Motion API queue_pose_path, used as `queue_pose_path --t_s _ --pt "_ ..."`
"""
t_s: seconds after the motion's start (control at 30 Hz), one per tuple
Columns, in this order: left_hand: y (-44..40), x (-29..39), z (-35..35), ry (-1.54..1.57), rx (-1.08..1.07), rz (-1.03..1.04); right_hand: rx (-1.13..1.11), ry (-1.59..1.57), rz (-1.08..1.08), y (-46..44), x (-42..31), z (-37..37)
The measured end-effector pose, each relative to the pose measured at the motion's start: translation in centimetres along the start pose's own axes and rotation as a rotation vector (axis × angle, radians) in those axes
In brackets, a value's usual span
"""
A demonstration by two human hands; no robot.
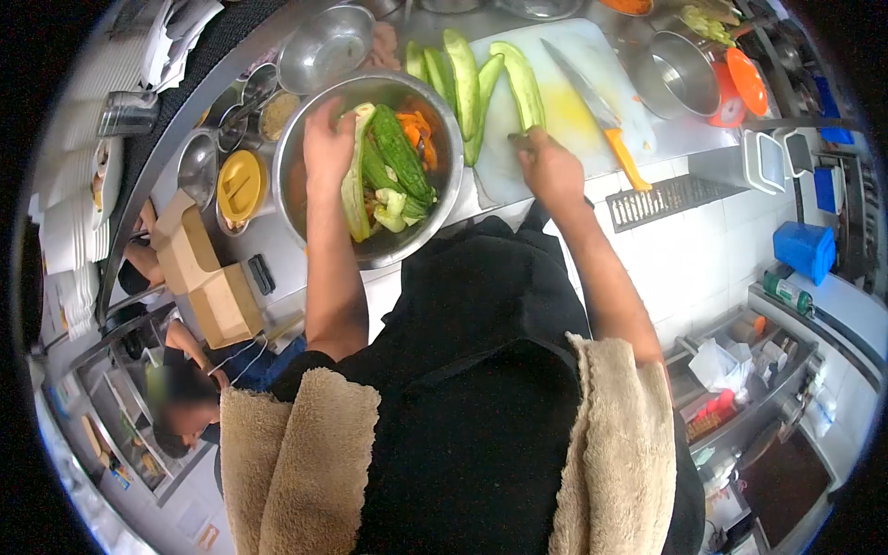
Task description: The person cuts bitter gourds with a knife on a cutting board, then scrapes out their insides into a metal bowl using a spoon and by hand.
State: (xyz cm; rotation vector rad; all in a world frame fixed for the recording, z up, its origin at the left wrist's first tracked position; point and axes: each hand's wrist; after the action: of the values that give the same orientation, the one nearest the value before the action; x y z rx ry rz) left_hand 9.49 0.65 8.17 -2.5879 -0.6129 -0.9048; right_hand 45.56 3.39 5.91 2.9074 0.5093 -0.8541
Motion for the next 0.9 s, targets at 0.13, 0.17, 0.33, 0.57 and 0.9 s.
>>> queue_pose_path --t_s 0.13,0.17,0.33,0.57,0.9 --pt "3.0 -2.5 -1.6 -0.195 -0.161 -0.123 0.021 -0.191 0.047 1.1 1.3 2.0" --pt "3.9 -2.6 -1.5 -0.219 -0.157 -0.116 0.057 -0.190 0.069 1.1 1.9 2.1" --pt "5.0 -1.4 -1.2 -0.128 -0.225 -0.228 0.011 -0.172 0.189 -0.2 0.3 -0.6" --pt "5.1 -0.7 -3.8 0.303 -0.254 -0.349 -0.099 -0.304 0.010 -3.2 -6.1 -2.1" --pt "7.7 3.5 -8.4 0.812 -0.447 -0.330 -0.067 0.012 -0.341 -7.2 -19.5 -2.7"
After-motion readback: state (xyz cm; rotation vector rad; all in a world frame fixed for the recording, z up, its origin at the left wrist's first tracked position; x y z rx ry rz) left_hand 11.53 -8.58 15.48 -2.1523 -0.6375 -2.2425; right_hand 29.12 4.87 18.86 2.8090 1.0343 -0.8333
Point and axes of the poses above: each hand's wrist, its own y-axis away from the middle knuckle, its own z-axis out of the palm, x = y × z, and after that the axes turned 1 degree about -y, right-handed
